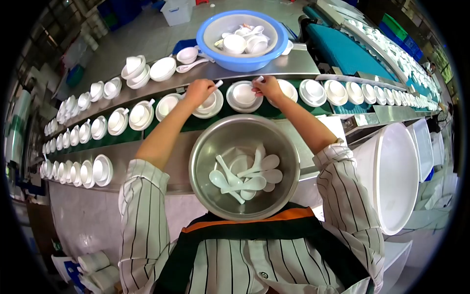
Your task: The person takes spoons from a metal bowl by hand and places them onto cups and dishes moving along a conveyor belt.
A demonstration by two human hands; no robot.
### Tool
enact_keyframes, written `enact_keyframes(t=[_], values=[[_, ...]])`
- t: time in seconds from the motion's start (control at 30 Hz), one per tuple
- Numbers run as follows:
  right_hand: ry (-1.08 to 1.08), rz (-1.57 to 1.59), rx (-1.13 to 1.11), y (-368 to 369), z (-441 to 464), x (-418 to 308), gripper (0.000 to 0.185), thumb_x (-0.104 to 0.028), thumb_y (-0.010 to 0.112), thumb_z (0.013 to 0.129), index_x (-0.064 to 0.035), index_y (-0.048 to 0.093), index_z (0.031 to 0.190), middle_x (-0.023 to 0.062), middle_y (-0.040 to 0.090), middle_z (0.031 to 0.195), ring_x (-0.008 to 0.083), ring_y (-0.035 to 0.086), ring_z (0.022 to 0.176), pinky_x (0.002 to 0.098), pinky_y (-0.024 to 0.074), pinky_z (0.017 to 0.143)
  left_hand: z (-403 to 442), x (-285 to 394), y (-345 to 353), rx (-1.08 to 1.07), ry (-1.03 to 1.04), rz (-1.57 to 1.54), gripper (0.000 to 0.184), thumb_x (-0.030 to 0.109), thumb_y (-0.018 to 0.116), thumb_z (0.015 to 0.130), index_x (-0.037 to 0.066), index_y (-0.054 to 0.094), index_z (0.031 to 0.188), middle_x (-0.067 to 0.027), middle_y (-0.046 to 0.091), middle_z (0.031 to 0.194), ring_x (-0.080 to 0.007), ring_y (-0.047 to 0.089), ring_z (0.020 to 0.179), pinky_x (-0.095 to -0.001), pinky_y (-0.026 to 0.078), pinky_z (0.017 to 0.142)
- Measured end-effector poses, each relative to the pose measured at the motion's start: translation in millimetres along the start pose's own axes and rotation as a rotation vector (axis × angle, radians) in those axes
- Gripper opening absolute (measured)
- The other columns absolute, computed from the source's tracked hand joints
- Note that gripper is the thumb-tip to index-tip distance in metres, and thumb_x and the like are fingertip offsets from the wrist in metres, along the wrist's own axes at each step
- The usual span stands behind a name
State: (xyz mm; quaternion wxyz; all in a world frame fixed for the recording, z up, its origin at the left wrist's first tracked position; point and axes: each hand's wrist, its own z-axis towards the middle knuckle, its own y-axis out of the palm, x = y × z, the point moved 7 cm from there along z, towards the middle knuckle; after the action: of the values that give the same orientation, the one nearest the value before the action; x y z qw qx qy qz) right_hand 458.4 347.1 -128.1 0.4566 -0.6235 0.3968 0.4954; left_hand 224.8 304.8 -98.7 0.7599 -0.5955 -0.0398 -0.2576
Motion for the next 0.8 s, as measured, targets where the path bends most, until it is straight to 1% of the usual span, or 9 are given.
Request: enact_keyframes(t=[0.07, 0.13, 0.2, 0.27, 0.33, 0.43, 0.6, 0.73, 0.8], values=[[0.010, -0.483, 0.079, -4, -24, -42, 0.030, -0.013, 0.065, 0.083, 0.0009, 0.056, 0.108, 0.0177, 0.065, 0.087, 0.0228, 0.068, 0.071, 0.0345, 0.0560, 0.055, -8, -11, -5, -0.090, -0.069, 0.083, 0.028, 0.027, 0.067, 0.078, 0.004, 0.067, 0.095, -0.0154, 0.065, 0.096, -0.0337, 0.060, 0.092, -0.0413, 0.047, 0.079], [-0.670, -1.039, 0.342, 2, -54, -93, 0.032, -0.019, 0.067, 0.080, -0.0010, 0.058, 0.106, 0.0177, 0.065, 0.085, 0.0302, 0.066, 0.075, 0.0398, 0.0535, 0.065, -22, -4, -29, -0.014, -0.059, 0.228, 0.036, 0.027, 0.068, 0.078, 0.003, 0.064, 0.104, -0.0172, 0.062, 0.105, -0.0347, 0.057, 0.101, -0.0422, 0.046, 0.082], [-0.750, -0.883, 0.122, 13, -77, -124, 0.026, -0.020, 0.067, 0.078, -0.0047, 0.061, 0.098, 0.0149, 0.065, 0.078, 0.0351, 0.063, 0.078, 0.0425, 0.0498, 0.071, -30, 15, -58, 0.109, -0.010, 0.299, 0.034, 0.023, 0.068, 0.078, 0.003, 0.062, 0.104, -0.0170, 0.061, 0.105, -0.0349, 0.057, 0.099, -0.0421, 0.045, 0.080], [-0.628, -0.829, -0.333, 46, -120, -134, 0.010, -0.016, 0.063, 0.077, -0.0093, 0.063, 0.085, 0.0130, 0.064, 0.077, 0.0323, 0.063, 0.075, 0.0410, 0.0497, 0.067, -41, 63, -87, 0.001, 0.108, 0.146, 0.028, 0.021, 0.068, 0.077, 0.003, 0.061, 0.097, -0.0161, 0.062, 0.099, -0.0341, 0.057, 0.094, -0.0419, 0.045, 0.078], [-0.490, -0.906, -0.794, 81, -174, -111, 0.015, -0.021, 0.063, 0.078, -0.0094, 0.066, 0.087, 0.0111, 0.066, 0.081, 0.0286, 0.064, 0.076, 0.0381, 0.0496, 0.068, -67, 116, -92, -0.207, 0.215, -0.059, 0.019, 0.016, 0.066, 0.076, 0.002, 0.060, 0.088, -0.0143, 0.060, 0.089, -0.0324, 0.057, 0.086, -0.0409, 0.045, 0.075], [-0.503, -1.190, -1.099, 99, -222, -56, 0.017, -0.023, 0.066, 0.076, -0.0096, 0.067, 0.086, 0.0122, 0.065, 0.077, 0.0290, 0.064, 0.077, 0.0395, 0.0500, 0.069, -129, 170, -48, -0.667, 0.512, 0.094, 0.013, 0.010, 0.066, 0.069, 0.005, 0.062, 0.080, -0.0124, 0.060, 0.083, -0.0297, 0.056, 0.085, -0.0398, 0.045, 0.075], [-0.445, -1.222, -1.019, 72, -215, -77, 0.018, -0.019, 0.065, 0.075, -0.0063, 0.068, 0.086, 0.0141, 0.066, 0.078, 0.0299, 0.064, 0.076, 0.0402, 0.0506, 0.068, -154, 182, -8, -0.723, 0.692, 0.089, 0.015, 0.012, 0.067, 0.065, 0.005, 0.065, 0.078, -0.0091, 0.060, 0.074, -0.0248, 0.058, 0.077, -0.0353, 0.042, 0.075], [-0.526, -0.843, -0.825, 47, -206, -92, 0.015, -0.014, 0.063, 0.079, -0.0026, 0.067, 0.087, 0.0149, 0.066, 0.076, 0.0250, 0.066, 0.073, 0.0355, 0.0519, 0.064, -135, 186, -38, -1.010, 0.273, -0.257, 0.013, 0.013, 0.066, 0.074, 0.003, 0.062, 0.080, -0.0108, 0.062, 0.072, -0.0263, 0.060, 0.069, -0.0361, 0.045, 0.064], [-0.173, -0.656, -0.812, 32, -197, -88, 0.011, -0.010, 0.062, 0.082, -0.0033, 0.066, 0.090, 0.0108, 0.066, 0.078, 0.0193, 0.064, 0.070, 0.0310, 0.0513, 0.064, -113, 186, -64, -0.914, 0.191, -0.430, 0.012, 0.012, 0.065, 0.077, 0.003, 0.062, 0.084, -0.0079, 0.061, 0.071, -0.0170, 0.059, 0.067, -0.0327, 0.044, 0.061]])
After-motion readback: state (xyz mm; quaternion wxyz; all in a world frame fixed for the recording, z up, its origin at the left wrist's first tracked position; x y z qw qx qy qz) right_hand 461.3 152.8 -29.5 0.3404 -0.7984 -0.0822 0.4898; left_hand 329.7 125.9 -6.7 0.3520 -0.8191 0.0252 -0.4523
